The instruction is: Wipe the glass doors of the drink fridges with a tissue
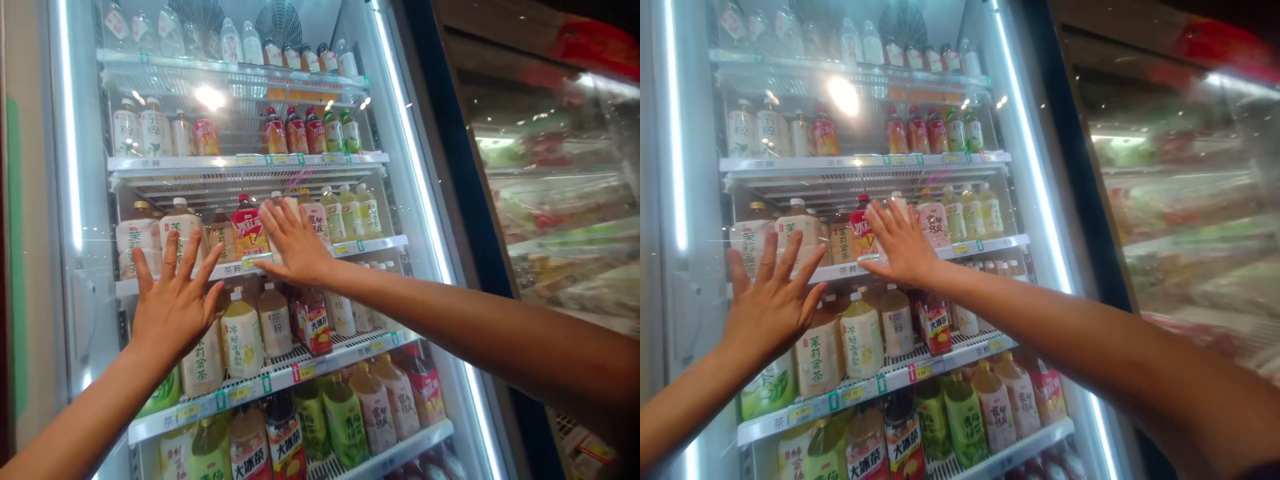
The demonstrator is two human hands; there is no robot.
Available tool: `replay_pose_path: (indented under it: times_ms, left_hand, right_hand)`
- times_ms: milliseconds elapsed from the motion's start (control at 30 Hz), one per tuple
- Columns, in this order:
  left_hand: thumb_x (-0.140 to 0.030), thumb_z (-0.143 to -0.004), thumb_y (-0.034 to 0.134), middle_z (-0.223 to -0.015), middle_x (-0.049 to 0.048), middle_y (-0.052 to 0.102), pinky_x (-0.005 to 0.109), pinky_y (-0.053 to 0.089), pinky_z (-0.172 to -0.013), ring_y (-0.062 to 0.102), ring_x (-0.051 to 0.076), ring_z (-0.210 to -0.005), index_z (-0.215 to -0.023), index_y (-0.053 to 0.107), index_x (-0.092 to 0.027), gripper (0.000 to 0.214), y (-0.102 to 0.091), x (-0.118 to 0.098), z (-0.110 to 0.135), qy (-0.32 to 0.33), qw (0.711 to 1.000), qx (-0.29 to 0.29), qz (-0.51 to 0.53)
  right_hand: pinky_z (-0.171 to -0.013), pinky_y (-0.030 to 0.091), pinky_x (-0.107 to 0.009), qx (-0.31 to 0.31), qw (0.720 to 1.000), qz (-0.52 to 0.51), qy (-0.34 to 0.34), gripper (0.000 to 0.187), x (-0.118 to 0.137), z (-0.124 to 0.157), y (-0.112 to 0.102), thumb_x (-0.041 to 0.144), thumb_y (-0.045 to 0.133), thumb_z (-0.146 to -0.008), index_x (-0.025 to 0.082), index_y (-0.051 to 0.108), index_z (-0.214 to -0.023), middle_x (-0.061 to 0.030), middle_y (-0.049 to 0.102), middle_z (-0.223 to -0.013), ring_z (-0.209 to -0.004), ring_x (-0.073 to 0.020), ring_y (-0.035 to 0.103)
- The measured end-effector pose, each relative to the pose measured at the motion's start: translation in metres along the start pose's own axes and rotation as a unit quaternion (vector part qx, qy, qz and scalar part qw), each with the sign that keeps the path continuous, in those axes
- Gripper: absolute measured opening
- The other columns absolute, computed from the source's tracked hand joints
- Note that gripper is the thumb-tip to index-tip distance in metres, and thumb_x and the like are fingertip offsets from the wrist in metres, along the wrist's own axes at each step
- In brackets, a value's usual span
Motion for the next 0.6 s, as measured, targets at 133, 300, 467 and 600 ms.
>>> replay_pose_path:
  times_ms: [133, 300, 467, 600]
  left_hand:
    - [-0.046, -0.101, 0.048, -0.175, 0.0028, 0.006, 0.069, -0.013, -0.125, -0.004, 0.031, -0.162, -0.162, -0.005, -0.046, 0.081, -0.004, 0.004, 0.012, -0.003, 1.0, 0.009, -0.004]
    - [-0.045, -0.1, 0.05, -0.175, 0.0042, 0.009, 0.069, -0.012, -0.125, -0.002, 0.031, -0.162, -0.163, -0.001, -0.044, 0.081, -0.008, 0.005, 0.022, 0.012, 1.0, 0.008, -0.013]
    - [-0.049, -0.1, 0.051, -0.174, 0.0061, 0.012, 0.07, -0.009, -0.125, -0.002, 0.031, -0.162, -0.164, 0.006, -0.041, 0.079, -0.002, -0.003, 0.026, -0.001, 1.0, 0.009, -0.006]
    - [-0.05, -0.099, 0.053, -0.173, 0.0055, 0.018, 0.069, -0.007, -0.127, 0.004, 0.031, -0.162, -0.163, 0.011, -0.042, 0.077, 0.003, -0.021, 0.031, 0.037, 0.999, 0.019, 0.005]
  right_hand:
    - [-0.129, -0.001, -0.064, -0.006, 0.998, -0.008, -0.058, 0.1, 0.02, 0.005, 0.003, 0.082, 0.038, -0.093, 0.018, 0.013, -0.166, -0.0106, 0.009, -0.175, -0.161, -0.0333, -0.008]
    - [-0.13, 0.001, -0.061, 0.058, 0.969, -0.016, -0.239, 0.096, 0.048, 0.022, 0.01, 0.081, 0.038, -0.093, 0.021, 0.022, -0.165, -0.0085, 0.015, -0.175, -0.162, -0.0308, -0.002]
    - [-0.13, 0.001, -0.06, -0.01, 1.0, -0.01, -0.005, 0.104, 0.005, -0.007, -0.003, 0.083, 0.03, -0.093, 0.012, 0.008, -0.166, -0.0132, 0.003, -0.175, -0.161, -0.0302, -0.01]
    - [-0.132, 0.007, -0.054, 0.054, 0.969, -0.043, -0.239, 0.103, 0.038, 0.029, 0.007, 0.083, 0.034, -0.093, 0.013, 0.013, -0.166, -0.0118, 0.012, -0.174, -0.162, -0.027, -0.003]
Point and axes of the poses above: each hand's wrist, its own z-axis away from the middle knuckle, its own y-axis out of the palm, x = y × z, the point moved 8 cm from there along -z, towards the middle knuckle
